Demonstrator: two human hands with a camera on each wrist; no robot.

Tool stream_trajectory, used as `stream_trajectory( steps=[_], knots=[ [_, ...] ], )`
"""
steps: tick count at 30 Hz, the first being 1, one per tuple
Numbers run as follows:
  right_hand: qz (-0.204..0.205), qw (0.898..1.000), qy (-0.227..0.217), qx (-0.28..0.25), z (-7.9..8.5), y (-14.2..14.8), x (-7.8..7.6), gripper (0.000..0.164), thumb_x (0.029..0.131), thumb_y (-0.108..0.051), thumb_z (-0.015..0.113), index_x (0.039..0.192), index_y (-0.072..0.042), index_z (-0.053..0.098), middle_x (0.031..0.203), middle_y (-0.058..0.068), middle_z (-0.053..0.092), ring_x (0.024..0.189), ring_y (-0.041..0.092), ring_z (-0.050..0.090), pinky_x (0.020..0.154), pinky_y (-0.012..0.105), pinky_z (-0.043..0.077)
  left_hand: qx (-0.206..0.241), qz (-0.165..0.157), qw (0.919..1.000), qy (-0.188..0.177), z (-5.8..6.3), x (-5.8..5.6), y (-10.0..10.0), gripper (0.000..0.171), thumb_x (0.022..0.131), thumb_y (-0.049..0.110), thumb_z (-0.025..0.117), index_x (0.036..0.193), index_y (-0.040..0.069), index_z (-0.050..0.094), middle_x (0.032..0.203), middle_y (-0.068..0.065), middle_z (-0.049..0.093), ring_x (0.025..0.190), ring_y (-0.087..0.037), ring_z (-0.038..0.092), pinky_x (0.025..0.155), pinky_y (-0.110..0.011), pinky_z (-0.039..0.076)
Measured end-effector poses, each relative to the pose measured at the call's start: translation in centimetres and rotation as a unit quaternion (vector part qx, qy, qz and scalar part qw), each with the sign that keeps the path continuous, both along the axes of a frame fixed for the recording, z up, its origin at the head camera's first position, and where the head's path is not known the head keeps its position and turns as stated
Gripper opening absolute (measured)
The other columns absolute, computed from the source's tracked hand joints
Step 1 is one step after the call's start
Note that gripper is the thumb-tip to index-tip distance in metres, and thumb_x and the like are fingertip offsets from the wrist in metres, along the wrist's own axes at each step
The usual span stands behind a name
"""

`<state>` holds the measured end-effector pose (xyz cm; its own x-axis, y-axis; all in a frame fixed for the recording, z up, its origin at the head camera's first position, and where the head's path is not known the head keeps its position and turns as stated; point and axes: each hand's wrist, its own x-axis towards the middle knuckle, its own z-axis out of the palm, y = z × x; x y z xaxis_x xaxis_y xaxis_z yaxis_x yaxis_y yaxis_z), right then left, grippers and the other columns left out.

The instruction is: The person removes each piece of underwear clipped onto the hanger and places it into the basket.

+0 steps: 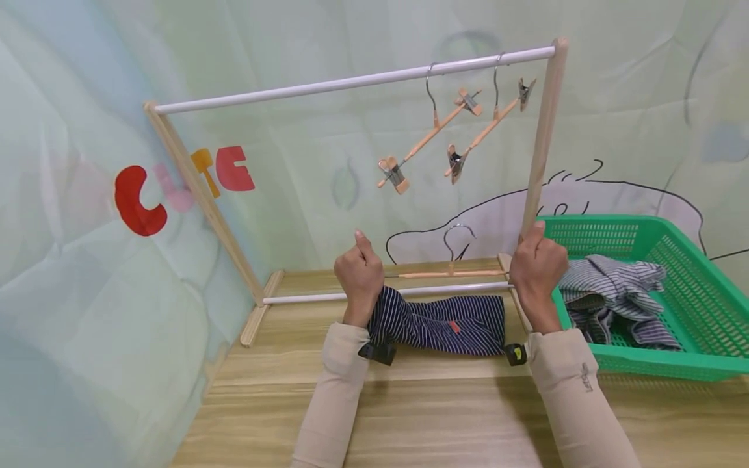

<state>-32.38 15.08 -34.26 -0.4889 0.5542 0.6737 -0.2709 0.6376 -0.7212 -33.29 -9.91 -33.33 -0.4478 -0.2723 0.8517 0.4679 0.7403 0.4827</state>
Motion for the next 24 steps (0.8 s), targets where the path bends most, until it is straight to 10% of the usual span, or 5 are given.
stream_trajectory(
  steps=[14, 24],
  knots=[
    [-0.004, 0.998, 0.061, -0.001, 0.10, 0.04, 0.53, 0.062, 0.099, -0.021, 0.033, 0.040, -0.007, 0.045, 0.038, 0.007, 0.034, 0.032, 0.007, 0.017, 0.036, 0.034, 0.013, 0.003, 0.014, 0.9994, 0.033, -0.27, -0.16, 0.04, 0.061, 0.098, 0.013, 0.039, 0.039, 0.011, 0.028, 0.039, 0.003, 0.021, 0.038, -0.009, 0.012, 0.038, -0.025, 0.008],
    [-0.006, 0.998, 0.054, 0.006, 0.28, 0.34, 0.64, 0.063, 0.101, -0.022, 0.029, 0.041, -0.007, 0.040, 0.038, 0.008, 0.031, 0.033, 0.022, 0.020, 0.036, 0.034, 0.012, 0.000, -0.001, 0.9998, 0.022, 0.18, 0.02, 0.22, 0.058, 0.099, 0.015, 0.037, 0.042, 0.011, 0.028, 0.041, 0.002, 0.021, 0.039, -0.010, 0.013, 0.039, -0.026, 0.009]
  ],
)
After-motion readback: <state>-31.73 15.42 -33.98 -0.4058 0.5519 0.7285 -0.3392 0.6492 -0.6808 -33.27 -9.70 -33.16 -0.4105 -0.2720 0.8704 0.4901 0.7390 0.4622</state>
